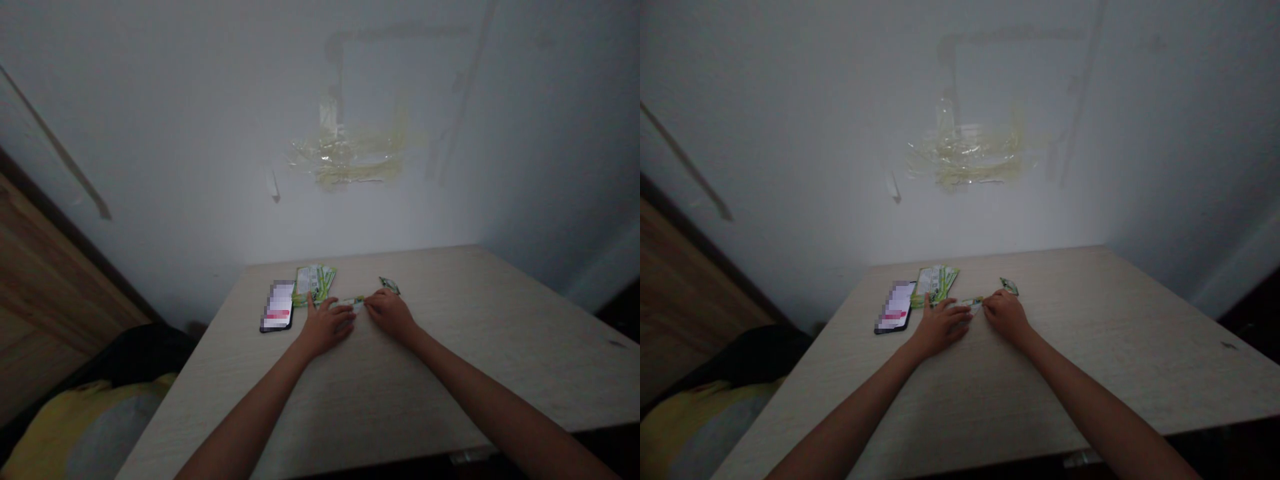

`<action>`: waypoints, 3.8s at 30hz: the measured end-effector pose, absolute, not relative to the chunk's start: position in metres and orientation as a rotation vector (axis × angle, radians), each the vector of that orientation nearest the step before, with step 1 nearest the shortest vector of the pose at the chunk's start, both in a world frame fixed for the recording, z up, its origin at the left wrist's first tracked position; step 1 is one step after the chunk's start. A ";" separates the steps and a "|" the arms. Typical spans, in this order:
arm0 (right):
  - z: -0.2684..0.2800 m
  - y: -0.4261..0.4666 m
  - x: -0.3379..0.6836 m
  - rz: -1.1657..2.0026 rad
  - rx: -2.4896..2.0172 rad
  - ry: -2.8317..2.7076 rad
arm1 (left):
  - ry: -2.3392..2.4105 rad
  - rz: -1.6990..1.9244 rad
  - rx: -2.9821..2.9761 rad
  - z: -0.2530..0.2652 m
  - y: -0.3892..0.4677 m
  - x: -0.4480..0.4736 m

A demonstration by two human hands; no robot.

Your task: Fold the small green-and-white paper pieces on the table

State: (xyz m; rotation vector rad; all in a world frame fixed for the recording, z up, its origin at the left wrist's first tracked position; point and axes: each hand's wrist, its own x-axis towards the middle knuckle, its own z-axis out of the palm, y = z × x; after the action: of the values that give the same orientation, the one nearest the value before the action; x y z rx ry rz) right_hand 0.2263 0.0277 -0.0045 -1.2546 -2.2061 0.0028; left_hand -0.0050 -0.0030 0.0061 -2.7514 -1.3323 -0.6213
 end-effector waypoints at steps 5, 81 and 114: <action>-0.007 0.031 0.229 0.089 -1.171 -2.185 | -1.323 -0.640 -2.737 0.008 -0.006 -0.005; -0.001 0.015 0.216 -0.199 -1.110 -2.334 | -1.448 -0.519 -2.732 0.006 0.000 -0.007; -0.011 0.030 0.225 -0.133 -1.305 -2.169 | -1.461 -0.527 -2.773 0.003 0.001 -0.007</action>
State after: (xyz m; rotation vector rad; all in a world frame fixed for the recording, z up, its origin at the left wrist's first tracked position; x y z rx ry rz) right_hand 0.2250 0.0297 -0.0106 -1.3052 -2.1695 -0.1331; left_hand -0.0073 0.0014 0.0031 -2.7729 -1.4609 -0.5270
